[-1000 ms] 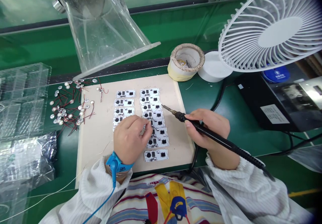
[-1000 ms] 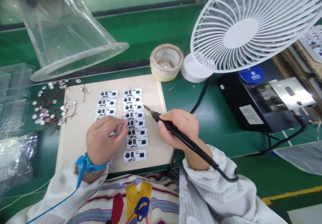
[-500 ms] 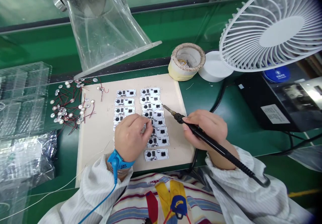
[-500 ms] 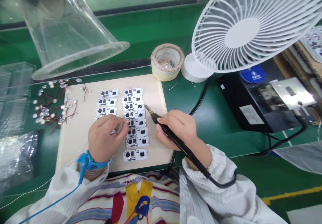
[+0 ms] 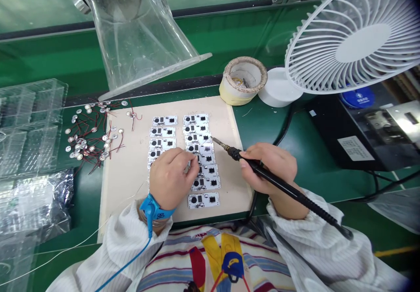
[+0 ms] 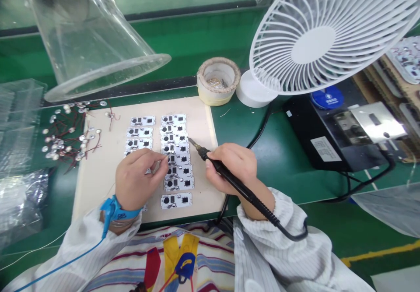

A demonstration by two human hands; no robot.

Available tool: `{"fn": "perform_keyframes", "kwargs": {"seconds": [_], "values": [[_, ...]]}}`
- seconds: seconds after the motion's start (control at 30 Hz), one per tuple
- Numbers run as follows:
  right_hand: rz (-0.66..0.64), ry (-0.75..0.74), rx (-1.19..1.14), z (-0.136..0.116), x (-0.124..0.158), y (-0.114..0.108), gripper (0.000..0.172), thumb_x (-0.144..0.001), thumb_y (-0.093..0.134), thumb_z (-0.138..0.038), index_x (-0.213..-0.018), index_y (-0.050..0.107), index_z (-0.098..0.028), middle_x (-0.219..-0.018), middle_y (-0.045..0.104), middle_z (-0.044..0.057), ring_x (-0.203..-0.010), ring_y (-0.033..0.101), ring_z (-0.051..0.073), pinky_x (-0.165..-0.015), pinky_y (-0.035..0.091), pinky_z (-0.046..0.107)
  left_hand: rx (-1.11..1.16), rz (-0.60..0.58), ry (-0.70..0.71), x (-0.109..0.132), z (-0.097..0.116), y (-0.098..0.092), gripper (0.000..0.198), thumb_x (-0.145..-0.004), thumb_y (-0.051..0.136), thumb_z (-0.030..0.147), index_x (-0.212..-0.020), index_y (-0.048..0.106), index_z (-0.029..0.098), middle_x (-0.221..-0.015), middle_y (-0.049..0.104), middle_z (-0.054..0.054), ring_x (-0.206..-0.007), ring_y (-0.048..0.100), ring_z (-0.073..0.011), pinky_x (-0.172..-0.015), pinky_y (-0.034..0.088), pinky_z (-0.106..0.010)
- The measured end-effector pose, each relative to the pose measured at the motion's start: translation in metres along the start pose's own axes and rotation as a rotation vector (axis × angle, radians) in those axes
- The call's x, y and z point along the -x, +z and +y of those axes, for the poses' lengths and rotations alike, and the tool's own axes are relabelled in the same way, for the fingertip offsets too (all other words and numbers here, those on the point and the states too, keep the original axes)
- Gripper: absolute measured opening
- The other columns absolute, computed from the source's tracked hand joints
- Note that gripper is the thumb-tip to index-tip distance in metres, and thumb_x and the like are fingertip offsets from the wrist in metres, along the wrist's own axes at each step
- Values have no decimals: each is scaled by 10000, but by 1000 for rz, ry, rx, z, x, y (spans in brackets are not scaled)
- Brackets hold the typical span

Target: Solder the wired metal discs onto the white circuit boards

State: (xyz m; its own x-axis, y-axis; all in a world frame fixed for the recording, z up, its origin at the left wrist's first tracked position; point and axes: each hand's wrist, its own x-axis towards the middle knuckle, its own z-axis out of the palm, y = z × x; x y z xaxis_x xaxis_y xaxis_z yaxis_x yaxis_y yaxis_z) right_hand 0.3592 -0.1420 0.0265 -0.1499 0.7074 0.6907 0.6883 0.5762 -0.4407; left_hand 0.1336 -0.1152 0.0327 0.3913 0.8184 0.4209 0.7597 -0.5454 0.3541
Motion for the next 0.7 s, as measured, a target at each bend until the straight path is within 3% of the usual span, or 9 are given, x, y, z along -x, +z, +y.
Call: {"fn": "perform_keyframes", "kwargs": {"seconds": [0.7], "values": [[1,-1,-8,-2,-1,-1,193,-753,626,-129,-876,566,-265,-657,654,3,-539,628,176,-477,533,302,-10,-26,17,0,0,0,124,-828,582,160,-724,651,158,-626,621,-15,-575,554,-132,-552,435,-251]]}}
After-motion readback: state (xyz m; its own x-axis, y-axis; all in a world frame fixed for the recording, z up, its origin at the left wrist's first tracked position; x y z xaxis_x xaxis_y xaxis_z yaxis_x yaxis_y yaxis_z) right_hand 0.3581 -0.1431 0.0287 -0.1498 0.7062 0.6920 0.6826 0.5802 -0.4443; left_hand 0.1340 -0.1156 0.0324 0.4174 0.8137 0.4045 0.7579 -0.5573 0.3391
